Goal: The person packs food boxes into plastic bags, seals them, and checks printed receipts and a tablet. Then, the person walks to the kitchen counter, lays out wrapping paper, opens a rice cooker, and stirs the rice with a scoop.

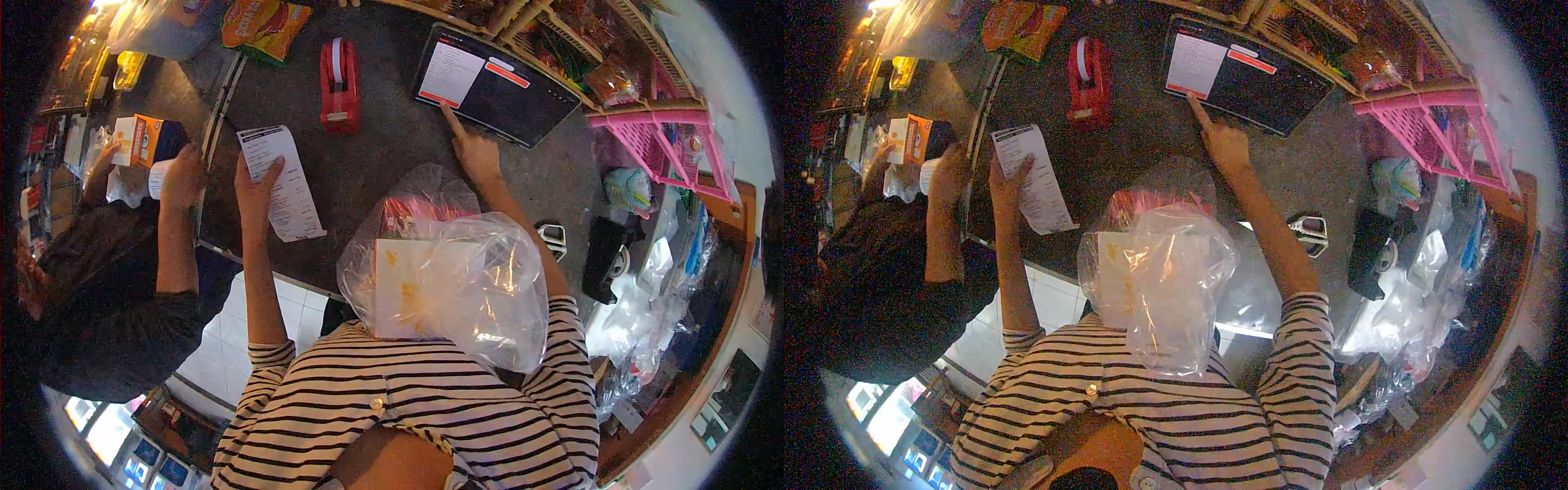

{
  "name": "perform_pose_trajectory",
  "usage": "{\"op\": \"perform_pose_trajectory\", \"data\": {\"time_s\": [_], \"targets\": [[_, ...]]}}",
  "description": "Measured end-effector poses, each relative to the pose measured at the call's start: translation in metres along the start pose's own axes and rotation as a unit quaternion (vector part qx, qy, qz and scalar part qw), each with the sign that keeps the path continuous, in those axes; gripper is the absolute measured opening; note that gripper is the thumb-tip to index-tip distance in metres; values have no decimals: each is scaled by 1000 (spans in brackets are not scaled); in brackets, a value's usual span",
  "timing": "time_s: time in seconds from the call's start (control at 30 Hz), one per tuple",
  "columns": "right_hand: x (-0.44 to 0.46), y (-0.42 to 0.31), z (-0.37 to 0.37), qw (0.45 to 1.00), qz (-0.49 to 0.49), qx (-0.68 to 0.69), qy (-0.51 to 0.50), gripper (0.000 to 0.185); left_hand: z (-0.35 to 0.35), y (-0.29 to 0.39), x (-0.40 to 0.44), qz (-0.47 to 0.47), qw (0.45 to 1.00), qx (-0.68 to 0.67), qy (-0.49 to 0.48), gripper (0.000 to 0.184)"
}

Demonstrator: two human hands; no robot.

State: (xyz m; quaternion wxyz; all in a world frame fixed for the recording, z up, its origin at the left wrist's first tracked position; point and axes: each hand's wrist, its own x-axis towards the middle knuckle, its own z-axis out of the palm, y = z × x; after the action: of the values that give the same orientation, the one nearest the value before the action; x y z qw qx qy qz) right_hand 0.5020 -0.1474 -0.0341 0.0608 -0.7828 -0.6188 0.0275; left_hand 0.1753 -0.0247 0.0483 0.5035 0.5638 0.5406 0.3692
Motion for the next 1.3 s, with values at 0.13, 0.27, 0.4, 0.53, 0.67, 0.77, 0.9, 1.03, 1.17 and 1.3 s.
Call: {"op": "perform_pose_trajectory", "data": {"time_s": [0.13, 0.27, 0.4, 0.53, 0.67, 0.77, 0.9, 1.03, 1.17, 1.3], "targets": [[-1, 0, 1, 1000, -1, 9, 7, 80, 0, -9, 3, -25, 1000, 7, 3, 30], [1, 3, 6, 1000, -5, 6, 15, 81, -2, -26, 6, 19, 999, 49, 1, 34], [0, 2, 1, 1000, 0, 21, 0, 81, 44, 3, 50, 323, 833, 370, -255, 29], [3, 2, 0, 1000, 5, 18, -5, 80, 96, 61, 74, 481, 483, 578, -448, 24], [4, 3, 2, 1000, -9, 9, 17, 80, 103, 54, 63, 357, 559, 627, -408, 19], [5, 3, 3, 1000, -4, 7, -13, 81, 104, 15, 78, 469, 548, 598, -349, 15], [5, 2, 4, 1000, -4, -4, -3, 81, 102, -17, 61, 532, 379, 741, -158, 12], [4, 3, 5, 1000, 2, -5, -25, 81, 95, -45, 55, 533, 360, 725, -246, 13], [4, 2, 2, 1000, -13, -2, -15, 81, 104, 23, 23, 310, 495, 670, -458, 27], [4, 2, 3, 1000, -16, -9, -16, 80, 103, 41, 39, 411, 384, 567, -602, 26]]}}
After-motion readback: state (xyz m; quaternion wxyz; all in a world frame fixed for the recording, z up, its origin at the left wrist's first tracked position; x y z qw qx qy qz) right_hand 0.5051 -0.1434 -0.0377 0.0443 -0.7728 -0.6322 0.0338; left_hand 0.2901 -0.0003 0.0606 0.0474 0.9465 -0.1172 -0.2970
